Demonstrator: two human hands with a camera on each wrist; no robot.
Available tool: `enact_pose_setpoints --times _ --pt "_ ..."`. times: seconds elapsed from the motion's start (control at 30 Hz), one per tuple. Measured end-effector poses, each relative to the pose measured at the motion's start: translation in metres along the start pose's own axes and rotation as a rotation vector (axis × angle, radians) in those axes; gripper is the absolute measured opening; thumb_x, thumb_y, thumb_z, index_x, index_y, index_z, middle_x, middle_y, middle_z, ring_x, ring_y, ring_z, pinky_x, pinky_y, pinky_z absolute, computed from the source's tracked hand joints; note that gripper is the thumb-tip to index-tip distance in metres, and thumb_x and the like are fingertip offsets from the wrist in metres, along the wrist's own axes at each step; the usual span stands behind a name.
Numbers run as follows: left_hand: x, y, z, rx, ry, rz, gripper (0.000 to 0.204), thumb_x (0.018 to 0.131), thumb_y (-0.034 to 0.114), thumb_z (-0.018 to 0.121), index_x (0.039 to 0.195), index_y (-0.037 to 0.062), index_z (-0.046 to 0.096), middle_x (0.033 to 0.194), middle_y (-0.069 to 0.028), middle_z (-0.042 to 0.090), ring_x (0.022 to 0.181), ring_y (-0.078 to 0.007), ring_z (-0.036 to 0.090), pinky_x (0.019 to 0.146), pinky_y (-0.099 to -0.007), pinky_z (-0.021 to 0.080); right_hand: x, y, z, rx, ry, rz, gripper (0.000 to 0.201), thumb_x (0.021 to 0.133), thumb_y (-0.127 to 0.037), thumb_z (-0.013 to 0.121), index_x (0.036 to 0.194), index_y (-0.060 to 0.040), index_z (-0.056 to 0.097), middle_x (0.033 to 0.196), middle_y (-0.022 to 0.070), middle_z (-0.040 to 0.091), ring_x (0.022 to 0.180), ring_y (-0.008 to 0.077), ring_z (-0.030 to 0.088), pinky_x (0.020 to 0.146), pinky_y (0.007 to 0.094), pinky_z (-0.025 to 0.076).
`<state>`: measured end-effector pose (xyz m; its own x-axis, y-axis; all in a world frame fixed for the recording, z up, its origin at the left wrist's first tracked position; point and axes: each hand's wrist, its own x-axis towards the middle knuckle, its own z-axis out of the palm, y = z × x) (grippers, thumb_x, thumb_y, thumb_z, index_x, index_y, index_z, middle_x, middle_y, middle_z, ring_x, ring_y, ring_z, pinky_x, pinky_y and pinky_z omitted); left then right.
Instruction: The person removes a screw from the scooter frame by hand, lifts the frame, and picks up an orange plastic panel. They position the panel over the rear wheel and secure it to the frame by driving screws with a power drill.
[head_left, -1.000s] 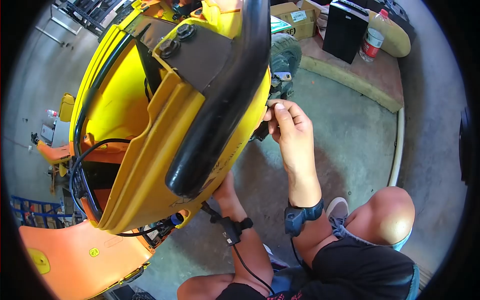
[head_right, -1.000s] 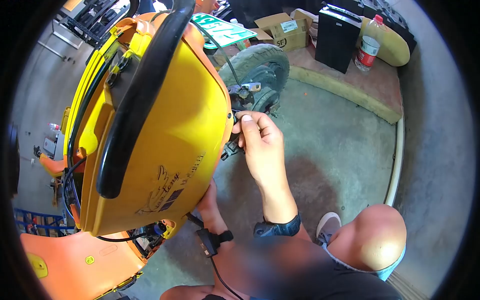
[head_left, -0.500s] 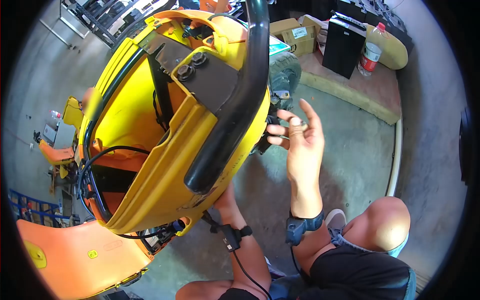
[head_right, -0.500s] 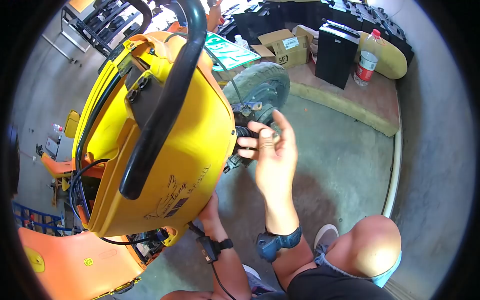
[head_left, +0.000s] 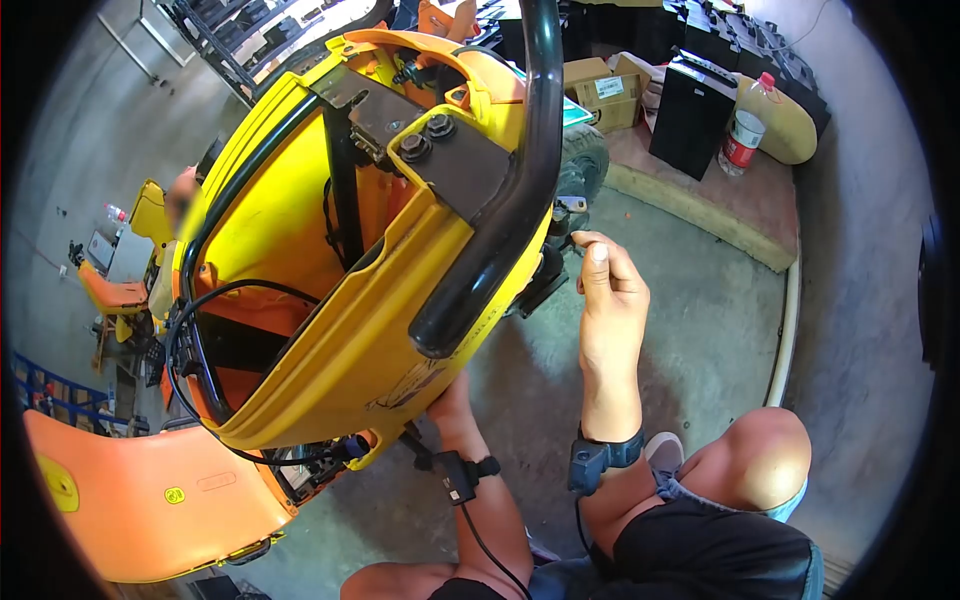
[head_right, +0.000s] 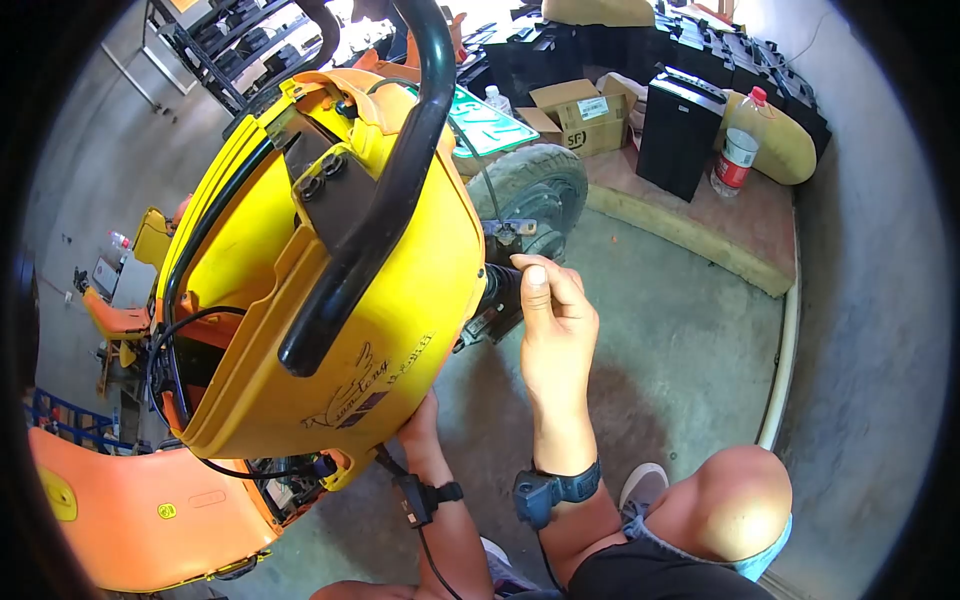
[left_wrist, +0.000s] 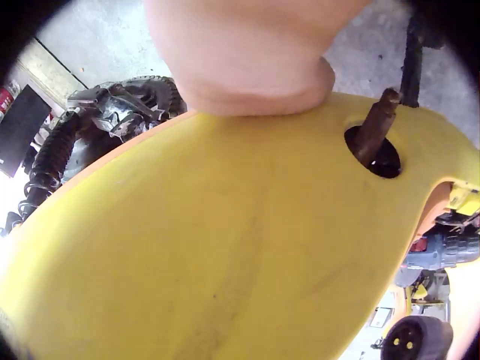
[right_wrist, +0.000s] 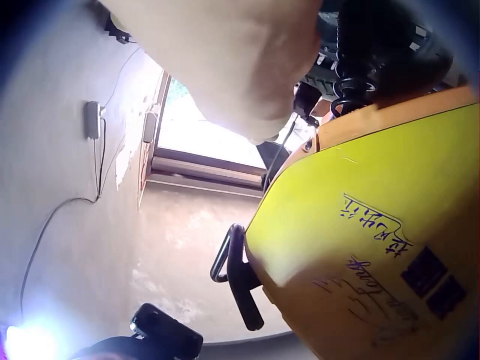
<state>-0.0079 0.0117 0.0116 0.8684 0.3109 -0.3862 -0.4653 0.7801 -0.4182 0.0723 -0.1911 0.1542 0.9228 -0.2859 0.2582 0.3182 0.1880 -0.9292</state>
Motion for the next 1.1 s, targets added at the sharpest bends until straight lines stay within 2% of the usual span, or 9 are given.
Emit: enact_pose_setpoints --times 0.03,0.1,0.2,0.4,0.8,0.87,1.1 --pt "0.000 0.000 -0.001 0.020 -0.004 0.018 0.034 0.097 0.026 0.049 0.117 0.0016 0.062 0.118 -0.0118 0.064 0.112 -0.0267 0.059 0.097 -0.0444 0.045 -0.001 -0.002 0.000 0.000 0.000 0.001 0.028 0.099 -0.025 0.057 0.105 -0.0010 0.069 0.088 0.0030 0.062 0.075 0.0097 0.055 0.068 0.0214 0.045" --pt "0.000 0.002 -0.002 0.040 -0.008 0.039 0.035 0.097 0.028 0.048 0.117 0.0020 0.062 0.119 -0.0119 0.064 0.112 -0.0268 0.059 0.097 -0.0447 0.045 -0.003 -0.008 0.001 0.300 -0.018 0.178 0.028 0.098 -0.026 0.059 0.104 -0.0009 0.068 0.083 0.0017 0.061 0.070 0.0082 0.052 0.064 0.0214 0.043" --pt "0.002 0.005 -0.003 0.028 0.004 0.011 0.036 0.098 0.029 0.047 0.118 0.0023 0.062 0.118 -0.0120 0.064 0.112 -0.0272 0.059 0.097 -0.0455 0.045 -0.003 -0.008 0.004 0.328 0.014 0.143 0.026 0.097 -0.025 0.060 0.103 -0.0006 0.068 0.079 0.0006 0.061 0.068 0.0068 0.052 0.061 0.0208 0.042" --pt "0.000 0.004 -0.003 0.019 0.008 -0.001 0.035 0.097 0.028 0.049 0.116 0.0017 0.062 0.116 -0.0122 0.065 0.111 -0.0275 0.059 0.096 -0.0461 0.045 -0.006 -0.011 0.010 0.219 0.027 0.130 0.021 0.096 -0.019 0.061 0.103 -0.0002 0.067 0.080 -0.0001 0.062 0.070 0.0056 0.054 0.060 0.0190 0.041" --pt "-0.003 -0.002 0.004 0.079 -0.042 0.032 0.035 0.097 0.027 0.051 0.118 0.0016 0.061 0.118 -0.0126 0.063 0.113 -0.0279 0.058 0.097 -0.0466 0.044 -0.012 -0.011 0.014 0.241 0.046 0.084 0.018 0.096 -0.015 0.062 0.105 -0.0008 0.067 0.083 0.0006 0.062 0.072 0.0061 0.056 0.062 0.0196 0.042" --pt "0.005 0.009 -0.007 -0.027 -0.121 -0.019 0.049 0.100 0.038 0.041 0.135 0.0050 0.052 0.139 -0.0130 0.051 0.130 -0.0292 0.046 0.111 -0.0517 0.031 -0.011 -0.009 0.014 0.228 0.047 0.068 0.018 0.096 -0.015 0.061 0.105 -0.0005 0.067 0.083 0.0010 0.062 0.073 0.0064 0.056 0.062 0.0197 0.042" --pt "0.013 0.019 -0.015 -0.001 -0.109 0.007 0.048 0.100 0.038 0.041 0.133 0.0049 0.053 0.138 -0.0126 0.052 0.130 -0.0291 0.047 0.110 -0.0518 0.032 -0.012 -0.012 0.015 0.239 0.050 0.063 0.019 0.096 -0.015 0.061 0.106 0.0000 0.067 0.084 0.0018 0.063 0.074 0.0069 0.057 0.062 0.0200 0.042"
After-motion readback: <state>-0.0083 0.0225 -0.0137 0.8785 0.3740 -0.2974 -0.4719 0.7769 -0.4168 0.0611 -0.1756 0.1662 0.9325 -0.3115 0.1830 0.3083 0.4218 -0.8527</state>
